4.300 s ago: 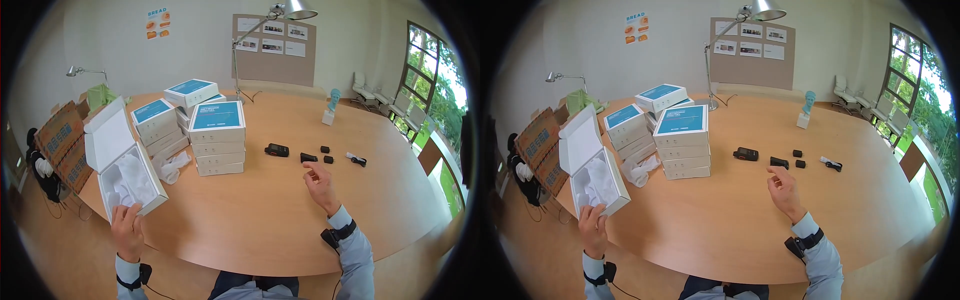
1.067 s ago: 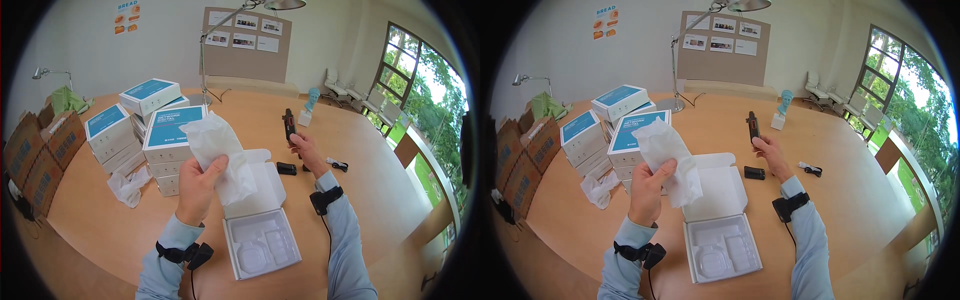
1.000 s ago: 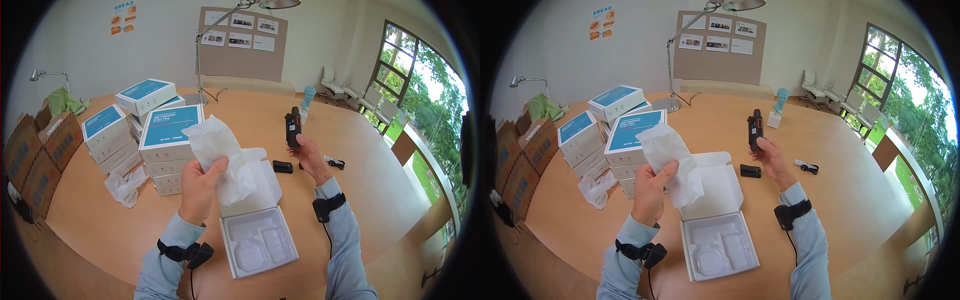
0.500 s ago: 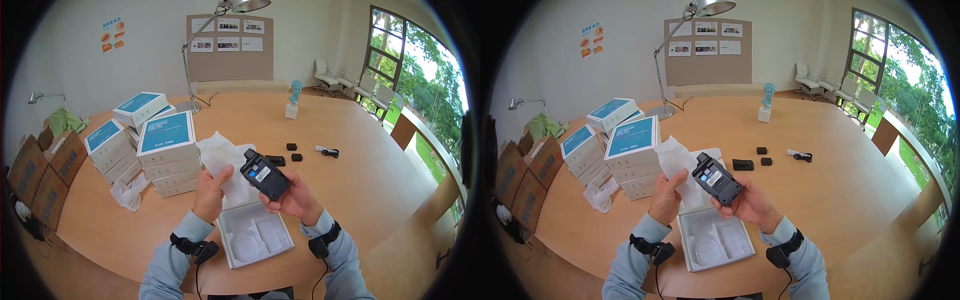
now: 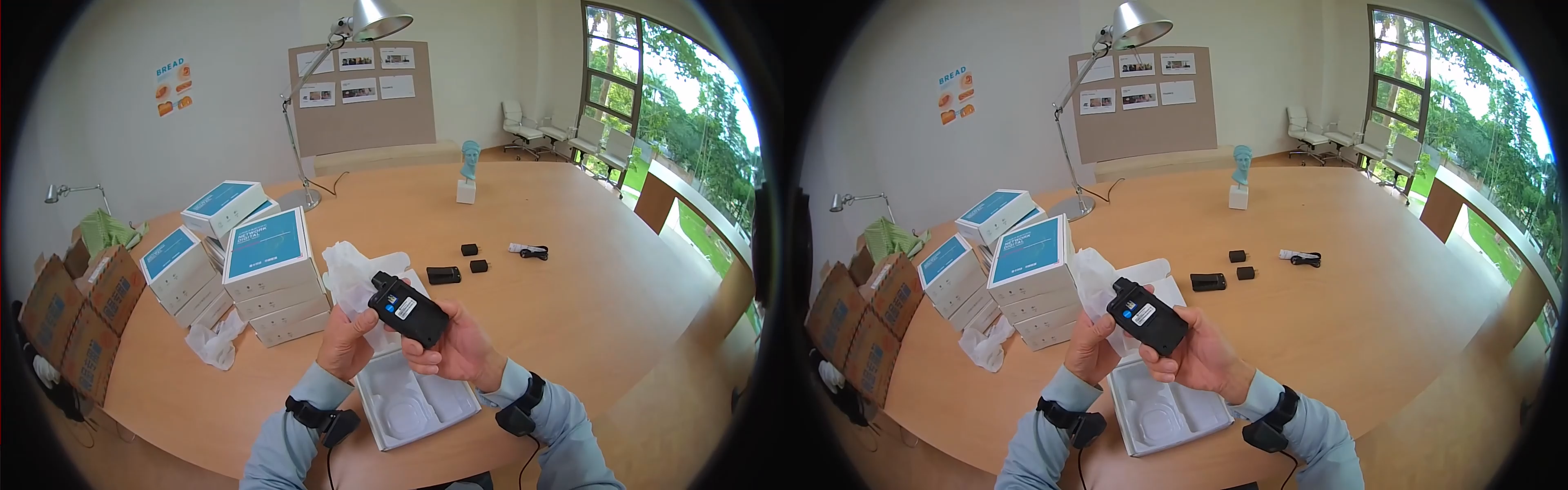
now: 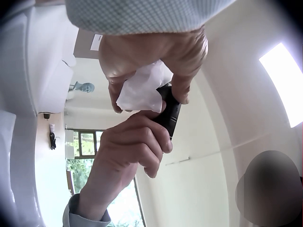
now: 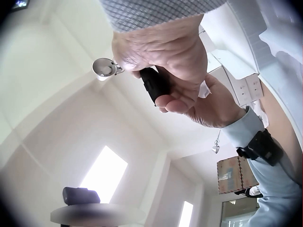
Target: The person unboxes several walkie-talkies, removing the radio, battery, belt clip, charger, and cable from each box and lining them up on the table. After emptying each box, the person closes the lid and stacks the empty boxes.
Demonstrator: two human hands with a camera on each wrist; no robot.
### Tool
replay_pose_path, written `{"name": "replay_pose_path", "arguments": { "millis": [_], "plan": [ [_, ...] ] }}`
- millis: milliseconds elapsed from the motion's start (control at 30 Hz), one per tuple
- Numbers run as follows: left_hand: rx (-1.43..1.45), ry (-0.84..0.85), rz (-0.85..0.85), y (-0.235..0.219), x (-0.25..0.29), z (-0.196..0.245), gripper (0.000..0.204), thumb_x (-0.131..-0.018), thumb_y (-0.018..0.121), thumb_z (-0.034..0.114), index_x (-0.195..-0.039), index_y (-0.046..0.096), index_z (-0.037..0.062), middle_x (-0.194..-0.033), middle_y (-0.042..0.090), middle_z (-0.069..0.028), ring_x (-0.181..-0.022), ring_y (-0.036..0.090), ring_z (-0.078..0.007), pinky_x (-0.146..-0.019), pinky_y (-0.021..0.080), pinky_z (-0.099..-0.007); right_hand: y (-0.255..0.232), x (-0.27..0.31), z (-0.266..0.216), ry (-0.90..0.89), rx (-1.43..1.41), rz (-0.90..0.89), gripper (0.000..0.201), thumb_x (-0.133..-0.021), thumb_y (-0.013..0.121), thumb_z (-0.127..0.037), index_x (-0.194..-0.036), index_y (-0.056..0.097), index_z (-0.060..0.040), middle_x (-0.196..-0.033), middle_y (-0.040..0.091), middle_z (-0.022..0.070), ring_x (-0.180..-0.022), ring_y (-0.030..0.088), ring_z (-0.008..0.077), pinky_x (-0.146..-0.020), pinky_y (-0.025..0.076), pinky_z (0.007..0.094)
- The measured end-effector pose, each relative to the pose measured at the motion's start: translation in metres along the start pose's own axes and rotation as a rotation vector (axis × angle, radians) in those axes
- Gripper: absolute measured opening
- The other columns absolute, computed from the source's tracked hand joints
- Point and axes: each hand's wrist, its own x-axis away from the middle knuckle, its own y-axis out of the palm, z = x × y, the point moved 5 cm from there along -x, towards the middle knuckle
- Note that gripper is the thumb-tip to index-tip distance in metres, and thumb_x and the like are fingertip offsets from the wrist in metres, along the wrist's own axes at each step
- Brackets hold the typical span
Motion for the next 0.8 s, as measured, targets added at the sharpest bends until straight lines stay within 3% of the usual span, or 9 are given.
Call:
{"name": "replay_pose_path", "arguments": {
  "millis": [200,333,400,533,633,700,767,800],
  "plan": [
    [0.039,0.003,-0.044,0.004,0.004,0.001,0.081,-0.086,0.083,0.035,-0.149,0.043,0.0052,-0.149,0.055,-0.0192,-0.131,0.06,-0.0302,-0.113,0.049,-0.047,0.016,0.0,0.009,-0.022,-0.018,0.06,0.053,-0.11,0.033,-0.045,-0.133,0.059,-0.0051,-0.101,0.069,0.0228,-0.07,0.059,0.0243,-0.068,0.049,0.0385],
    [0.066,0.02,0.016,0.006,0.006,0.004,0.08,-0.086,0.082,0.034,-0.15,0.042,0.0058,-0.149,0.055,-0.0185,-0.131,0.059,-0.03,-0.112,0.049,-0.0467,0.015,0.0,0.007,-0.046,0.021,0.107,0.054,-0.112,0.029,-0.045,-0.133,0.058,-0.0044,-0.103,0.07,0.0235,-0.07,0.062,0.0254,-0.066,0.049,0.0383],
    [0.081,0.024,0.072,0.006,0.005,0.008,0.082,-0.085,0.084,0.033,-0.149,0.042,0.0059,-0.146,0.058,-0.0152,-0.128,0.06,-0.0259,-0.11,0.048,-0.0409,0.01,-0.001,0.002,-0.061,0.102,0.117,0.058,-0.113,0.026,-0.046,-0.129,0.061,-0.0026,-0.103,0.072,0.0236,-0.07,0.066,0.0265,-0.066,0.05,0.0384],
    [0.105,0.064,0.089,-0.003,0.002,0.012,0.076,-0.088,0.081,0.031,-0.15,0.044,0.0065,-0.148,0.055,-0.0163,-0.134,0.056,-0.0286,-0.115,0.046,-0.045,-0.003,-0.002,-0.012,-0.059,0.186,0.072,0.063,-0.113,0.025,-0.049,-0.127,0.063,0.0,-0.101,0.074,0.0216,-0.072,0.068,0.025,-0.067,0.053,0.0367],
    [0.177,0.087,0.125,-0.012,0.0,0.014,0.069,-0.091,0.078,0.026,-0.149,0.045,0.0066,-0.148,0.056,-0.0161,-0.135,0.055,-0.0287,-0.116,0.045,-0.045,-0.025,0.003,-0.049,-0.037,0.434,0.15,0.056,-0.113,0.036,-0.045,-0.127,0.065,0.0018,-0.101,0.075,0.0192,-0.074,0.07,0.0232,-0.067,0.056,0.0341],
    [0.232,0.085,0.217,-0.018,-0.001,0.016,0.062,-0.094,0.076,0.023,-0.145,0.045,0.0061,-0.143,0.058,-0.0157,-0.128,0.06,-0.0278,-0.108,0.052,-0.0476,-0.048,0.01,-0.09,-0.196,0.858,0.338,0.043,-0.11,0.048,-0.031,-0.131,0.062,0.0037,-0.107,0.073,0.0209,-0.076,0.071,0.0242,-0.072,0.058,0.0337],
    [0.21,0.064,0.271,-0.017,-0.001,0.018,0.056,-0.095,0.075,0.022,-0.142,0.047,0.0063,-0.138,0.06,-0.0153,-0.125,0.062,-0.0278,-0.104,0.055,-0.0481,-0.079,0.015,-0.124,-0.329,1.336,0.694,0.042,-0.102,0.062,-0.022,-0.134,0.061,0.0042,-0.104,0.076,0.0168,-0.083,0.073,0.0237,-0.071,0.059,0.0339],
    [0.184,0.038,0.32,-0.019,0.0,0.018,0.051,-0.096,0.074,0.022,-0.138,0.049,0.0064,-0.133,0.062,-0.0148,-0.122,0.064,-0.0279,-0.1,0.058,-0.0486,-0.102,0.015,-0.133,-0.324,1.336,0.689,0.042,-0.102,0.062,-0.022,-0.134,0.061,0.0042,-0.104,0.076,0.0168,-0.083,0.073,0.0237,-0.071,0.059,0.0339]
  ]
}}
